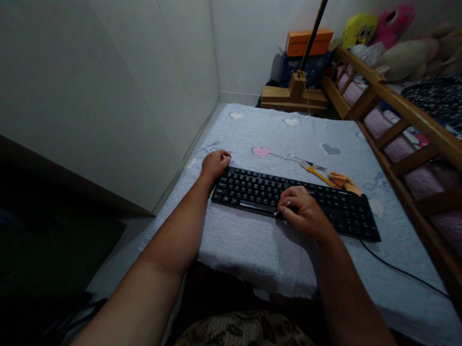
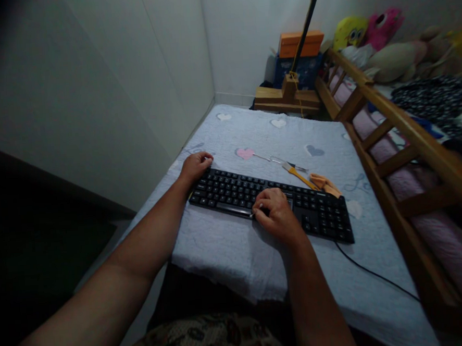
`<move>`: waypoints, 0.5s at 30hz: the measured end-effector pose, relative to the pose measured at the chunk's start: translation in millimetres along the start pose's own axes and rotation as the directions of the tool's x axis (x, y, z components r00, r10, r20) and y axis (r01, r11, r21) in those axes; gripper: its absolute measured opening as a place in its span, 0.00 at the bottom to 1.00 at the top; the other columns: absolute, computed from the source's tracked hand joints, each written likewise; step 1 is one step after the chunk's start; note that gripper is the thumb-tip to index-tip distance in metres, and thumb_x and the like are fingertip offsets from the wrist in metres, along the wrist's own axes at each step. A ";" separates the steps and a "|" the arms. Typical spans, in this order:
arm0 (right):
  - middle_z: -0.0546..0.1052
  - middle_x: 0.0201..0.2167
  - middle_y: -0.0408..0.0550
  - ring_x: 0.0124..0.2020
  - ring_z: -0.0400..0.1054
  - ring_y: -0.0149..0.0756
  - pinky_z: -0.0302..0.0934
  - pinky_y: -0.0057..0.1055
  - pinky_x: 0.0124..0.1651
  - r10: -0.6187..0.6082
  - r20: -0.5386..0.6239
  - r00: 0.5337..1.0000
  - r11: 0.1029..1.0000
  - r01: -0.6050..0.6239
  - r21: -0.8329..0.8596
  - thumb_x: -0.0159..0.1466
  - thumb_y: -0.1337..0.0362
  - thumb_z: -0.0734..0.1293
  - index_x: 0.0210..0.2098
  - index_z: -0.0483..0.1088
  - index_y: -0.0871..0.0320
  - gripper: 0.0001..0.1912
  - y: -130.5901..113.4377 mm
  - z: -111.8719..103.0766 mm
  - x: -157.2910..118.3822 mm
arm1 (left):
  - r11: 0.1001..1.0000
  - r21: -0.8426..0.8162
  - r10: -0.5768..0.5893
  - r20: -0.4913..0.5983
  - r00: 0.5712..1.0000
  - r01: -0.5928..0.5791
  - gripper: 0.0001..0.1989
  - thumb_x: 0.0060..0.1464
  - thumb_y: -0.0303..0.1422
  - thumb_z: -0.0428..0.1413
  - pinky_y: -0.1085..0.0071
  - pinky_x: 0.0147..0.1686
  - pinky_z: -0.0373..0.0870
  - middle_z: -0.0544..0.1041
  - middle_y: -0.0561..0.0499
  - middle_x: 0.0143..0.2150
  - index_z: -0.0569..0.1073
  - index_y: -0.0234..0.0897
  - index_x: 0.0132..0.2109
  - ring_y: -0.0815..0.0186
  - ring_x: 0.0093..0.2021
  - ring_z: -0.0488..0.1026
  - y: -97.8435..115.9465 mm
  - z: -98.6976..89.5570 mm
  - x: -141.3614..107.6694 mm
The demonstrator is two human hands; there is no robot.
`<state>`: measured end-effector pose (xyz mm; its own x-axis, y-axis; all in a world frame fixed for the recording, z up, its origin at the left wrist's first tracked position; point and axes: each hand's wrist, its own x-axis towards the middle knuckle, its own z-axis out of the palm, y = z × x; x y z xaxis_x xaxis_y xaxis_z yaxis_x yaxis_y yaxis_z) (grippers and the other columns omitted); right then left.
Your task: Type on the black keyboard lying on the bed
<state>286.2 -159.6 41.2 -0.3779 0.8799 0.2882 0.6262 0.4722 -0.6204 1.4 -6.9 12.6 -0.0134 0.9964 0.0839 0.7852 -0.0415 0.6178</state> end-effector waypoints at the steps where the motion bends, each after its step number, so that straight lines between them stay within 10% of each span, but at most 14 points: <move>1: 0.76 0.36 0.49 0.43 0.66 0.43 0.61 0.45 0.49 -0.002 0.000 1.000 1.000 0.002 -0.001 0.64 0.67 0.65 0.27 0.74 0.54 0.09 -0.4 0.7 0.1 | 1.000 -0.001 0.001 -0.001 1.000 -0.001 0.15 0.56 0.35 0.54 0.69 0.42 0.68 0.81 0.48 0.39 0.81 0.38 0.46 0.62 0.38 0.74 0.0 0.1 0.0; 15: 0.76 0.38 0.50 0.46 0.66 0.44 0.61 0.46 0.51 -0.035 0.032 0.999 0.999 0.035 0.007 0.66 0.65 0.66 0.33 0.78 0.52 0.08 -3.4 13.4 4.0 | 1.000 0.007 -0.004 0.003 1.000 0.004 0.15 0.57 0.34 0.54 0.68 0.43 0.68 0.81 0.47 0.39 0.81 0.38 0.47 0.62 0.39 0.74 0.2 0.2 0.2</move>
<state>273.4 -158.4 34.7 -0.4209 0.8608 0.2863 0.6080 0.5019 -0.6152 1.7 -6.7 12.5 -0.0146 0.9968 0.0791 0.7895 -0.0371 0.6127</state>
